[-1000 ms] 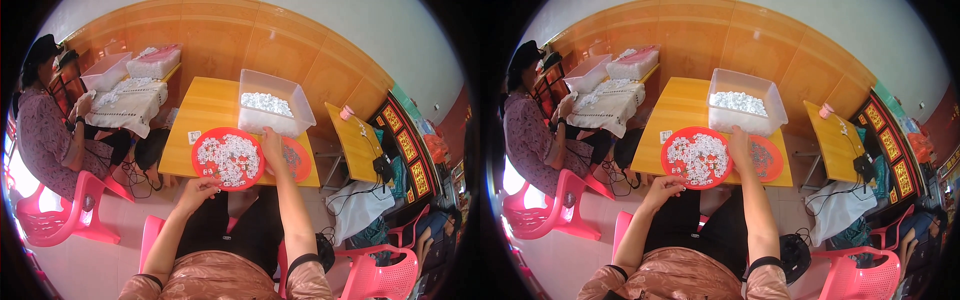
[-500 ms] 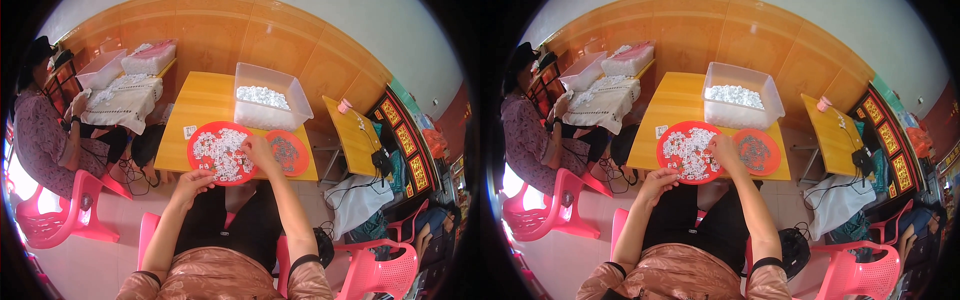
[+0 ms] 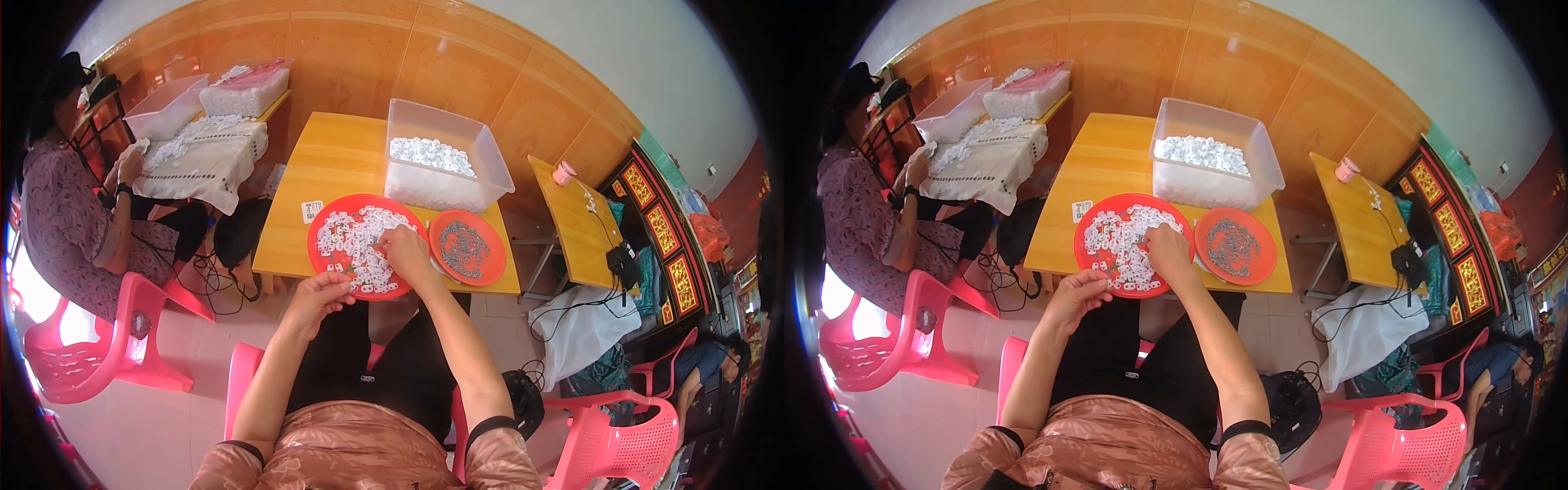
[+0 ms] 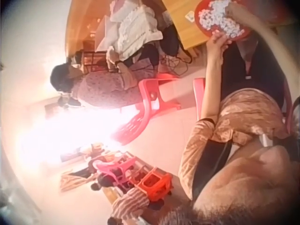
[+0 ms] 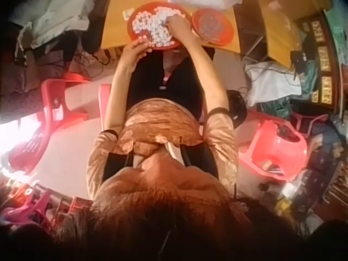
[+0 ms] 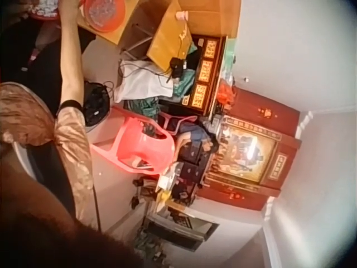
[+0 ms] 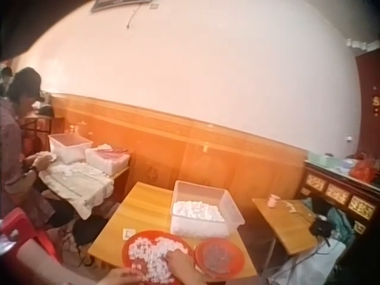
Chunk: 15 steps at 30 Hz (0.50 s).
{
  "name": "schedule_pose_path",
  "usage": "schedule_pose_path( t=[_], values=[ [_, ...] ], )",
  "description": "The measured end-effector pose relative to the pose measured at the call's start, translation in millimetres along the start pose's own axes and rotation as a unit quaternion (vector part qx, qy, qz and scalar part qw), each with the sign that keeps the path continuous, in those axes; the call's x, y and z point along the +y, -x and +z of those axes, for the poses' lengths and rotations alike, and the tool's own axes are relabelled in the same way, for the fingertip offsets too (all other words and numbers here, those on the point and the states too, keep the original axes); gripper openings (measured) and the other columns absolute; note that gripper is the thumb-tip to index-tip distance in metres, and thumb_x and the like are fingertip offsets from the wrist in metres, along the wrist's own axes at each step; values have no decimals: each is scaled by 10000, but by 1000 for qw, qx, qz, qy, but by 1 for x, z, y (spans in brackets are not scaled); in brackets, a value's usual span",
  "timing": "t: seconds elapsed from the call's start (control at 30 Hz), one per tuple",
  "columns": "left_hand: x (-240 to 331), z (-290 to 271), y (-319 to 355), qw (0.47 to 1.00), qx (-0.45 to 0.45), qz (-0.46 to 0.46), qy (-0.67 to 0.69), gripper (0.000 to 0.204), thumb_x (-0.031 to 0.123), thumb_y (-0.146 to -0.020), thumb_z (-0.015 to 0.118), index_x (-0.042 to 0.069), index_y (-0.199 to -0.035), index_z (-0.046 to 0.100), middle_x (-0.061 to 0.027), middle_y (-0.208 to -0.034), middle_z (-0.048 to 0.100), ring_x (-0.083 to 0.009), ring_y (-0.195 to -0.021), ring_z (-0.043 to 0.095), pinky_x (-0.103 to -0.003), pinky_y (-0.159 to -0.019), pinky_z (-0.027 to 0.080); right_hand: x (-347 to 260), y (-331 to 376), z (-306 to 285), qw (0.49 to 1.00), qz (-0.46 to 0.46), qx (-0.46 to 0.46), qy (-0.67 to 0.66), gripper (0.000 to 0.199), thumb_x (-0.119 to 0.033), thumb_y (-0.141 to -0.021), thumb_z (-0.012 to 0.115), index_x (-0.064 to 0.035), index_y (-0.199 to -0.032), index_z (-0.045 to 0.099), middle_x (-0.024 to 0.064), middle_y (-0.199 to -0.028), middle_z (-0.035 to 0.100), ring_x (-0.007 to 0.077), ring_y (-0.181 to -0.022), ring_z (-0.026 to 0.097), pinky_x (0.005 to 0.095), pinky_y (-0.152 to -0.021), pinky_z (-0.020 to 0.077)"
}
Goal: Sorting small white circular components from a red plate into a plastic container by hand.
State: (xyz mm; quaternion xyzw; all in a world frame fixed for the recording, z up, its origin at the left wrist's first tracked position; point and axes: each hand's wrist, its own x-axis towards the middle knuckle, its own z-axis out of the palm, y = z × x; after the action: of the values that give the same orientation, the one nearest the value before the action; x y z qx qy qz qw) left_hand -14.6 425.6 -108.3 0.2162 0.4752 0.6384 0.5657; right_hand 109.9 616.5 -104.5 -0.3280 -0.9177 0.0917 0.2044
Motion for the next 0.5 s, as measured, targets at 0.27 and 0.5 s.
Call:
schedule_pose_path(
  t=[0.27,0.5],
  values=[
    [4,1,2,1000,-10,7,26,134,140,-860,642,83,-982,633,5,-837,653,-75,-725,631,-169,-628,444,2,4,-7,1000,6,20,23,117,-106,-791,600,-80,-842,702,176,-876,617,349,-799,625,449,-698,500],
    [8,6,4,1000,-23,16,0,197,123,-861,639,68,-1050,641,2,-842,656,-68,-720,624,-162,-623,440,2,4,1,999,22,0,-27,115,-120,-807,595,-106,-833,706,168,-871,610,346,-798,619,448,-688,493]
  ],
)
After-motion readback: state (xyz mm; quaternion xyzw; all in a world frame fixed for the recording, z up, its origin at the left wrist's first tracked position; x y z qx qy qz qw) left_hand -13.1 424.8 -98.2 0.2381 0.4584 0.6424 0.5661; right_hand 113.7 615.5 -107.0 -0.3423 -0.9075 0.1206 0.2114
